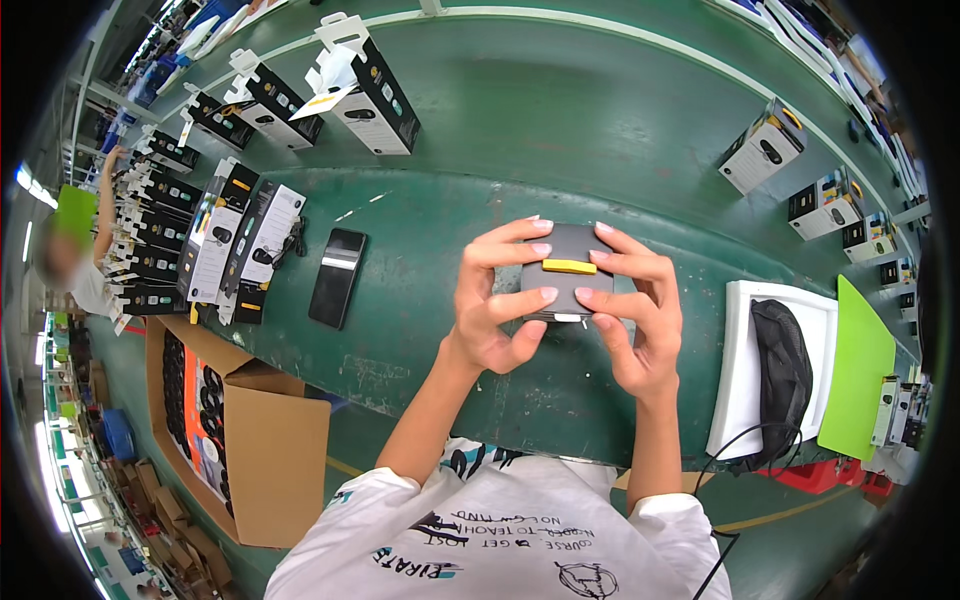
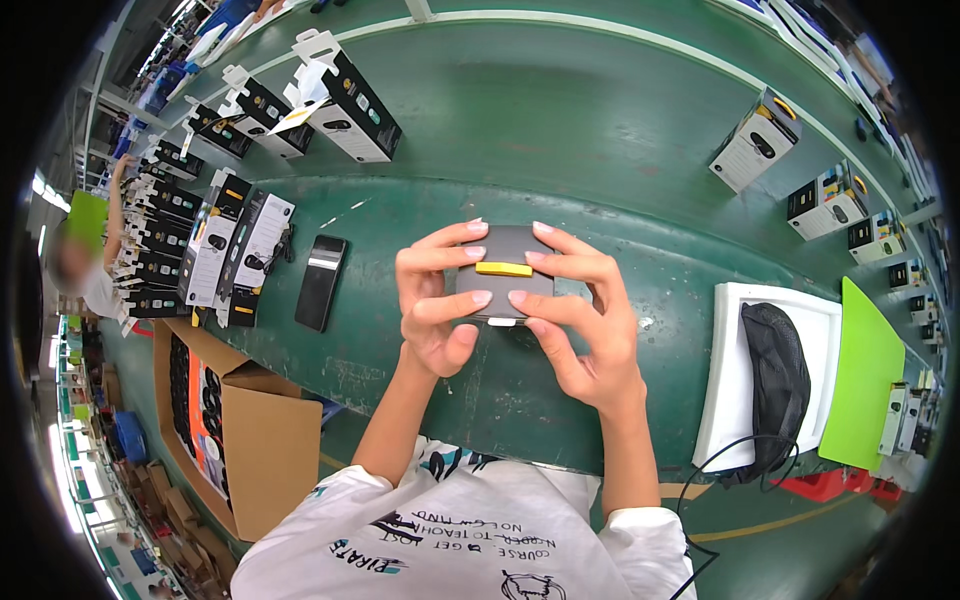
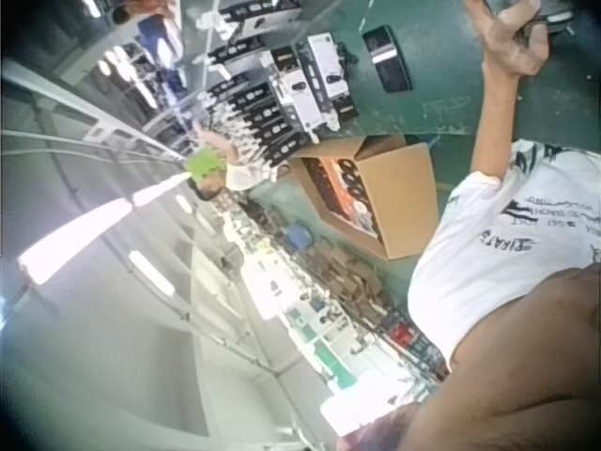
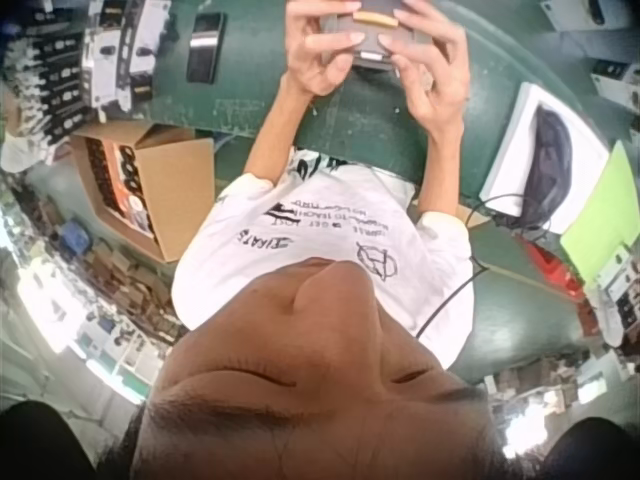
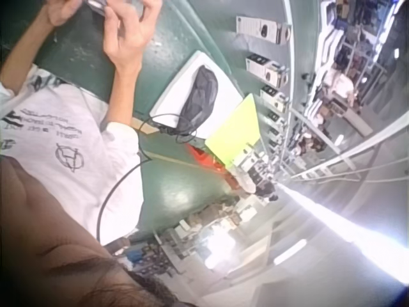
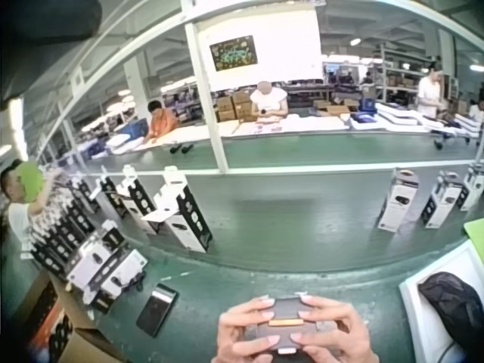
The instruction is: Assembling, checking, and packaging electronic components into retail boxes.
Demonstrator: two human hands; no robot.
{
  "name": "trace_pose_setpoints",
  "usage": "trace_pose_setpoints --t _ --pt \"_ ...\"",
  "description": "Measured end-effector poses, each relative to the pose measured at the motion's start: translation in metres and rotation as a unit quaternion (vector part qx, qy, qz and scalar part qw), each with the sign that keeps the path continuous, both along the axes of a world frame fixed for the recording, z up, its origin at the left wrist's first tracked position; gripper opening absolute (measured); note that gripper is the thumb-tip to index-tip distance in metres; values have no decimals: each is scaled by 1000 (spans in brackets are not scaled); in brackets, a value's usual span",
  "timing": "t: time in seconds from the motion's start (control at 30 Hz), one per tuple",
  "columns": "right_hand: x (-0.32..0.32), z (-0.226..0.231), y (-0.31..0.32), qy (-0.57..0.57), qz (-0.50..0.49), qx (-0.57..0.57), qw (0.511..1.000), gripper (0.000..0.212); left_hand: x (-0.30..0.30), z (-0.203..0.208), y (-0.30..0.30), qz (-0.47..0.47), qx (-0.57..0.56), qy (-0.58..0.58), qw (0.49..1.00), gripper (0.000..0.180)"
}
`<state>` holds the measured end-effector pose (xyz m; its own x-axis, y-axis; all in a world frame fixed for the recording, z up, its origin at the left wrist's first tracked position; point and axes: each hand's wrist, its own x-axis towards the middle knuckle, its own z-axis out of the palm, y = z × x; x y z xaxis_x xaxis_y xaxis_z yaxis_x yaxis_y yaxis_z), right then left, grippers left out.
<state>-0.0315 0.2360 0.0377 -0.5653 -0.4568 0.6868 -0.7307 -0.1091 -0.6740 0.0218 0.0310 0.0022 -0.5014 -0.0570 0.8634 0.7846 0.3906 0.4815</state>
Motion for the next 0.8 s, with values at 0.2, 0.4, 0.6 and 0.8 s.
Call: trace_pose_setpoints --t 0.2,0.4,0.6,0.8 --pt "9 -5 -15 139 -128 45 981 32 -28 -21 7 34 32 68 997 21" --pt "-13 6 -50 270 -250 73 927 39 -57 -24 8 54 123 7 991 23" --pt "-17 38 -68 196 -255 133 938 27 -66 -16 1 55 158 -30 985 20" --pt "-27 27 -69 180 -232 94 951 26 -67 -6 0 78 130 -29 988 18"
